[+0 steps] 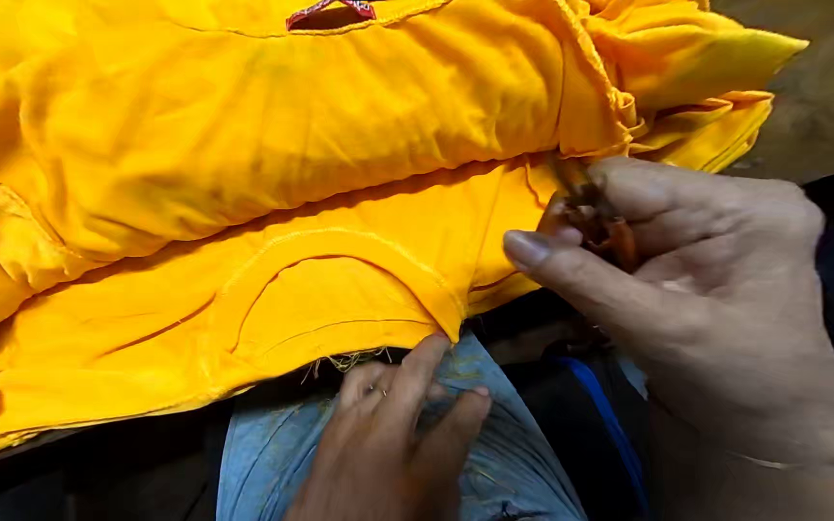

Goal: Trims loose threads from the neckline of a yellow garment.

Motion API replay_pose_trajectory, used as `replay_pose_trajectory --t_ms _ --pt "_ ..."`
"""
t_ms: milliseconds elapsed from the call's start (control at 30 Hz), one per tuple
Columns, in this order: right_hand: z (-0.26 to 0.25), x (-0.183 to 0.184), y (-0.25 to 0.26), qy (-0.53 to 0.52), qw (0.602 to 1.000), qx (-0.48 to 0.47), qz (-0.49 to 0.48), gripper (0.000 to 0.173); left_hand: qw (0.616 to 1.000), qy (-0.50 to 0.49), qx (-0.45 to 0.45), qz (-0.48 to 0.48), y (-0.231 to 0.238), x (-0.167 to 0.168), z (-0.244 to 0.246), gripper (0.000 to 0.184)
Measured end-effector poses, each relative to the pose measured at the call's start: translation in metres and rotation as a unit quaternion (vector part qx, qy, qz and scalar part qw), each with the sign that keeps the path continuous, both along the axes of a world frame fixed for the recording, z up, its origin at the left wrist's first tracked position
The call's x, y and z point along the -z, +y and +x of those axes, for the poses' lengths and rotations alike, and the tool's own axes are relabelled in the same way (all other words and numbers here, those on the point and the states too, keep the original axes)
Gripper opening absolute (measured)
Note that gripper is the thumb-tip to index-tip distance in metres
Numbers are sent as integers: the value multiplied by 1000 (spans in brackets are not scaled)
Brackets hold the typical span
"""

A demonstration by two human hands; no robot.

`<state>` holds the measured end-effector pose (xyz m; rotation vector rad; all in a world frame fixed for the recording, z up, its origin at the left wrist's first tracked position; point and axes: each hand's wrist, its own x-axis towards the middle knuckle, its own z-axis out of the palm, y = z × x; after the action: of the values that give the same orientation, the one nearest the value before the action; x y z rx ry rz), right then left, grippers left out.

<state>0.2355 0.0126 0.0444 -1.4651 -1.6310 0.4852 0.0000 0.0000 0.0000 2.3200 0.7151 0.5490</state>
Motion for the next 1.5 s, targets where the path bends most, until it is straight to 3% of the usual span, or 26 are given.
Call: replay_pose_trajectory --t_ms 133,233,400,533,600,700,767,833,900,933,1033,1100,1200,1400,1500 --pt "-18 3 11 -96 995 -19 -4 14 988 -59 65 -123 -16 -4 -1 25" --pt "-33 10 28 -205 978 -40 -21 22 948 -101 118 -279 -10 4 3 27" --pt "-44 9 51 -323 936 -77 -115 21 803 -247 91 -535 4 24 22 29" --pt "-39 0 56 -342 921 -113 -149 19 675 -309 106 -661 16 28 30 45" --pt "-32 3 56 -297 938 -116 -133 15 621 -346 131 -691 21 29 34 64" --pt "-20 6 53 -113 985 -108 -75 11 547 -406 120 -722 28 24 39 94" --pt "-15 6 48 35 993 -104 -47 8 515 -434 113 -731 32 20 41 97" --pt "-11 11 42 162 982 -80 -50 7 491 -448 105 -740 35 17 42 85" --pt "-12 16 34 276 957 -54 -77 7 486 -456 87 -740 37 16 41 73" --pt "-13 17 29 320 942 -45 -87 6 501 -461 72 -729 36 16 40 67" --pt "-14 25 20 390 917 -37 -78 9 587 -488 -22 -646 31 13 35 56" --pt "-14 28 14 408 910 -27 -75 10 617 -526 -112 -574 27 10 34 50" --pt "-19 29 6 430 898 -4 -97 12 596 -568 -161 -544 25 3 34 49" --pt "-31 39 -1 490 861 -19 -132 13 471 -622 -118 -614 32 0 35 48" --pt "-34 47 -3 495 856 -16 -147 12 502 -613 -128 -596 34 4 35 41"
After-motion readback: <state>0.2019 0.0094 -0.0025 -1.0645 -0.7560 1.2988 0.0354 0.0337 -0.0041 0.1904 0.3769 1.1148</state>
